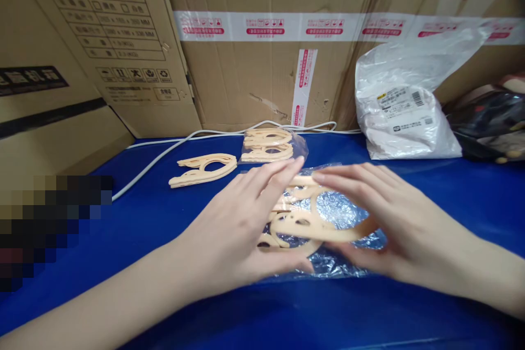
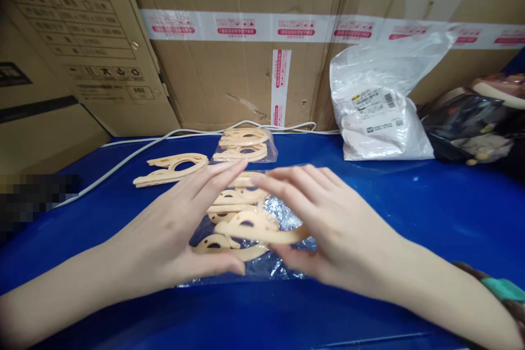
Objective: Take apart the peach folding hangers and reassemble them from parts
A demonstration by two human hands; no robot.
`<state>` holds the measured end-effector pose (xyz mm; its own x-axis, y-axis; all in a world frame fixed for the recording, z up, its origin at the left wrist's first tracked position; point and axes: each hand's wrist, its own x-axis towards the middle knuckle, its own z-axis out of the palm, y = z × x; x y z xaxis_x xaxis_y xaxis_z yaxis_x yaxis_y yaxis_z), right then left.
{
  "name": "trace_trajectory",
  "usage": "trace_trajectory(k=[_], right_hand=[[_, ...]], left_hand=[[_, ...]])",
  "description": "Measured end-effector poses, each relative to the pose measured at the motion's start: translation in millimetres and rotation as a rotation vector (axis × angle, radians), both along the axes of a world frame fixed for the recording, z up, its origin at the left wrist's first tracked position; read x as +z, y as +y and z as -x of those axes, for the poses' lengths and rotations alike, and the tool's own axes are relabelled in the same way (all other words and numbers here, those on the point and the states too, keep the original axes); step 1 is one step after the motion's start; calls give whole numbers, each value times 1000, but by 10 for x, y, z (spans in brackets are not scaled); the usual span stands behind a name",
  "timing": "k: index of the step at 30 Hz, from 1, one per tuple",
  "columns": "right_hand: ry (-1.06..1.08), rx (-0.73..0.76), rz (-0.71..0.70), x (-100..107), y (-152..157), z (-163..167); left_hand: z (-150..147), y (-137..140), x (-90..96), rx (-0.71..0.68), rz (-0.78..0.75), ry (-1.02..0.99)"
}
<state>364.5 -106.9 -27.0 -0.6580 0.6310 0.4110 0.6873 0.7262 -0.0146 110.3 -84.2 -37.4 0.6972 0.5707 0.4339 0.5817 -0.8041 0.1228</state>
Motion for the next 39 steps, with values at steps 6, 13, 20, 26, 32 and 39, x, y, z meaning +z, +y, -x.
trace_trajectory(k=[6,13,20,26,32,39], right_hand=[[-94,-203,-9,134,410,-591],[-125,-258,228,162,530,-962],[13,-132,702,142,377,-755],[-35,-125,580,85,426,-670],[132,-109,593,-93,437,-491],[72,-119,446,-160,438,-401]], left_hand=[[157,279,-48,97,250,94],[192,423,-179,134,350,117],[179,444,-198,134,365,114],[223,474,-220,124,370,76],[221,480,-210,105,394,57],[414,592,-44,152,-68,166]])
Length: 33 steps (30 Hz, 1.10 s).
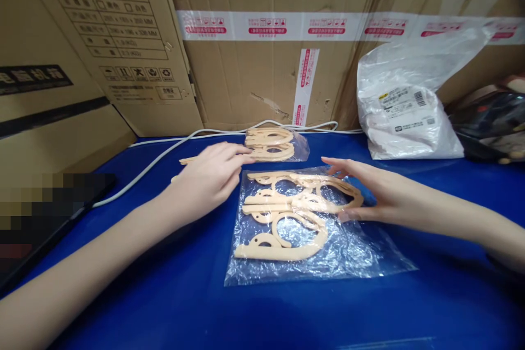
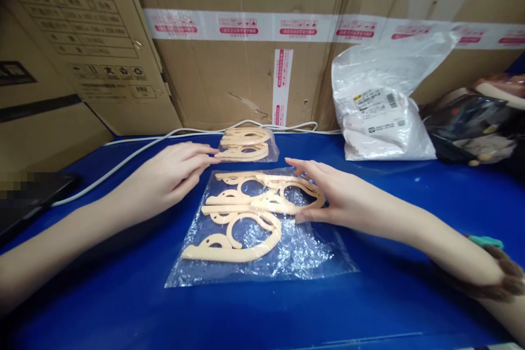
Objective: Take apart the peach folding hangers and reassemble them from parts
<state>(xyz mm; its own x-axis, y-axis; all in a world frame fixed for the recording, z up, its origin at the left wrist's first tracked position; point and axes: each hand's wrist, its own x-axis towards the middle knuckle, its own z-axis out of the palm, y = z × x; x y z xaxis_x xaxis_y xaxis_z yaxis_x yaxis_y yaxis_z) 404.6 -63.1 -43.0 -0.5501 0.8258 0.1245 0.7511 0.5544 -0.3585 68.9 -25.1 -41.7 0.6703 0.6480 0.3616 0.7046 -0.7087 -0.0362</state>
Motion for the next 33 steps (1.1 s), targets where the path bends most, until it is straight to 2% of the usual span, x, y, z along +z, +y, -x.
trace_trajectory(k=[2,4,7,16,22,33], right_hand=[[-55,-13,-21,17,18,-81],[-68,-21,-2,28,32,-142],[-40,-12,7,11,49,-129],[192,-58,-47,-147,41,252],[309,-34,28,-203,71,298],[303,-28,3,-265,178,335]], left_hand=[[64,71,16,13,-95,53],[90,128,-2,14,-124,89],[66,172,-58,-3,-113,117],[14,186,-91,-17,-86,86],[21,213,-115,-27,-96,89],[32,246,-166,-58,-116,35]])
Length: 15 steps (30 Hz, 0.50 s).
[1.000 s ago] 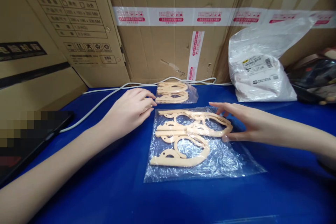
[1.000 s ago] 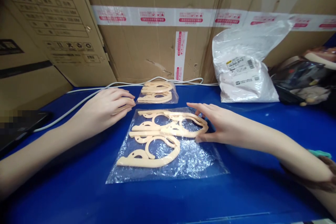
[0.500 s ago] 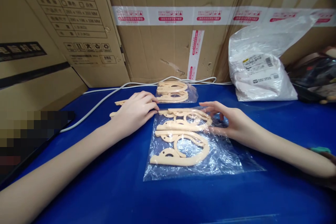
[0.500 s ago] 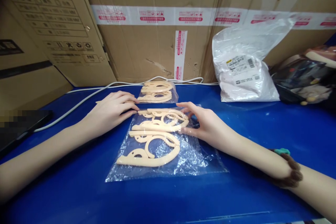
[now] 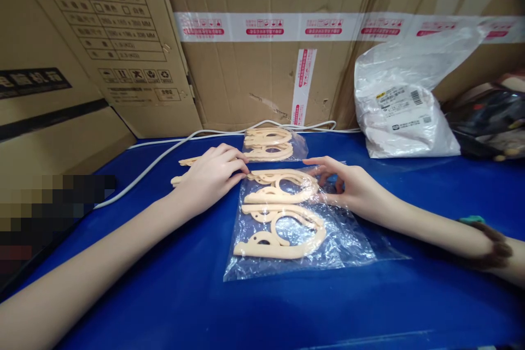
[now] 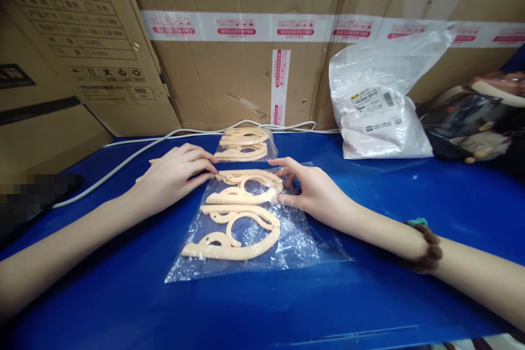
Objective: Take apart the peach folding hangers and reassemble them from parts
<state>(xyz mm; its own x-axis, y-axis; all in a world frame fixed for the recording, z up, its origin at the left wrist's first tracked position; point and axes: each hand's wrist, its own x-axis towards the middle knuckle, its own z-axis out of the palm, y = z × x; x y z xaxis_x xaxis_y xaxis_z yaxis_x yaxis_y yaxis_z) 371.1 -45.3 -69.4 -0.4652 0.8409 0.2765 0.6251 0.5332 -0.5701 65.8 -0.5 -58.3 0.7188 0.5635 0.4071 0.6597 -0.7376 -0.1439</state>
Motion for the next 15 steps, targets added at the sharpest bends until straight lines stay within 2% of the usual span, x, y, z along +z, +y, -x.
trace_trajectory(k=[15], right_hand=[[-28,-18,-12,19,35,62]], left_hand=[[-23,-20,13,55,44,13]])
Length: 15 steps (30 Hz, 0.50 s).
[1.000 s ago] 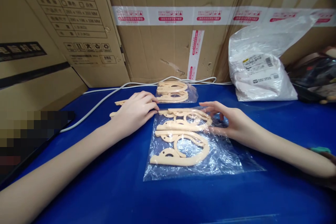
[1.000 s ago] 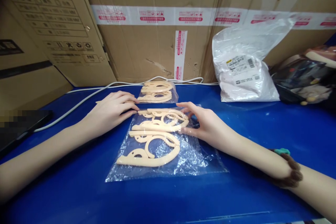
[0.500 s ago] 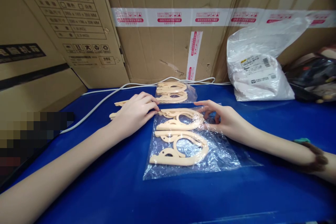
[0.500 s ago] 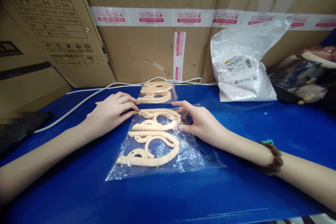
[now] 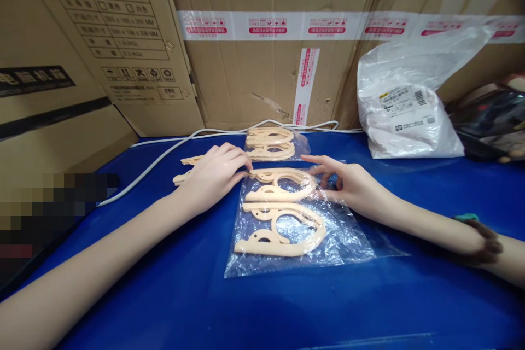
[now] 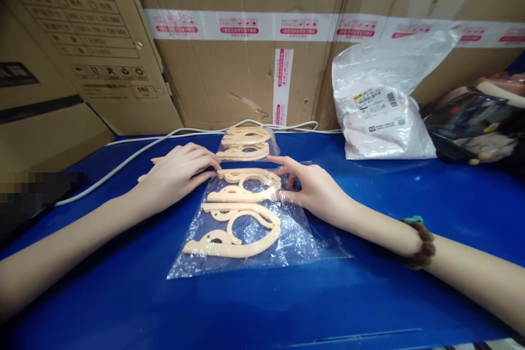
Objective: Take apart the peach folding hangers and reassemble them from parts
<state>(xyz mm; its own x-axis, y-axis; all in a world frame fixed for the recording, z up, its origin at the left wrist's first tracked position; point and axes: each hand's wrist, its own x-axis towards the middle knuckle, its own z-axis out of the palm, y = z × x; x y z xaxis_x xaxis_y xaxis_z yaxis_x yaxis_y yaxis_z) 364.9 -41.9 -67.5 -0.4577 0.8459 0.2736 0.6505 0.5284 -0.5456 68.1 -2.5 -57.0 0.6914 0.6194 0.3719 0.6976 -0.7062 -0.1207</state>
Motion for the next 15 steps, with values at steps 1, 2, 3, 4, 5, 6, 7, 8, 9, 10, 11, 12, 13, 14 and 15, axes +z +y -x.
trace_trajectory(k=[1,2,3,4,5,6,7,8,9,10,11,12,13,14,15], right_hand=[[2,1,-1,-3,2,1],[1,3,-2,-6,5,1],[-1,3,-5,-8,7,2],[-6,1,-11,-10,9,4],[-14,-5,-17,-12,10,6],[-24,-15,-24,-13,10,8],[-37,-28,-32,-12,8,11],[-50,-42,-39,-12,5,13],[-61,-56,-46,-12,2,15],[-71,-66,-50,-11,-3,17],[-79,-74,-55,-11,-9,18],[-87,-79,-58,-12,-15,19],[-93,-84,-61,-12,-21,20],[-99,-88,-66,-12,-27,20],[-106,-90,-71,-11,-34,21]], left_hand=[[-1,0,3,-1,1,0],[-1,0,6,-3,3,-2],[0,-2,10,-3,6,-5],[0,-4,15,-1,10,-9],[0,-7,20,1,13,-13],[0,-11,25,3,17,-18],[0,-15,31,7,21,-22],[0,-18,37,11,26,-23],[0,-21,43,16,33,-24],[0,-24,49,21,41,-24],[0,-27,54,27,47,-25],[0,-31,59,30,52,-25],[2,-34,63,29,53,-24],[4,-38,66,24,52,-22],[7,-42,69,17,49,-19]])
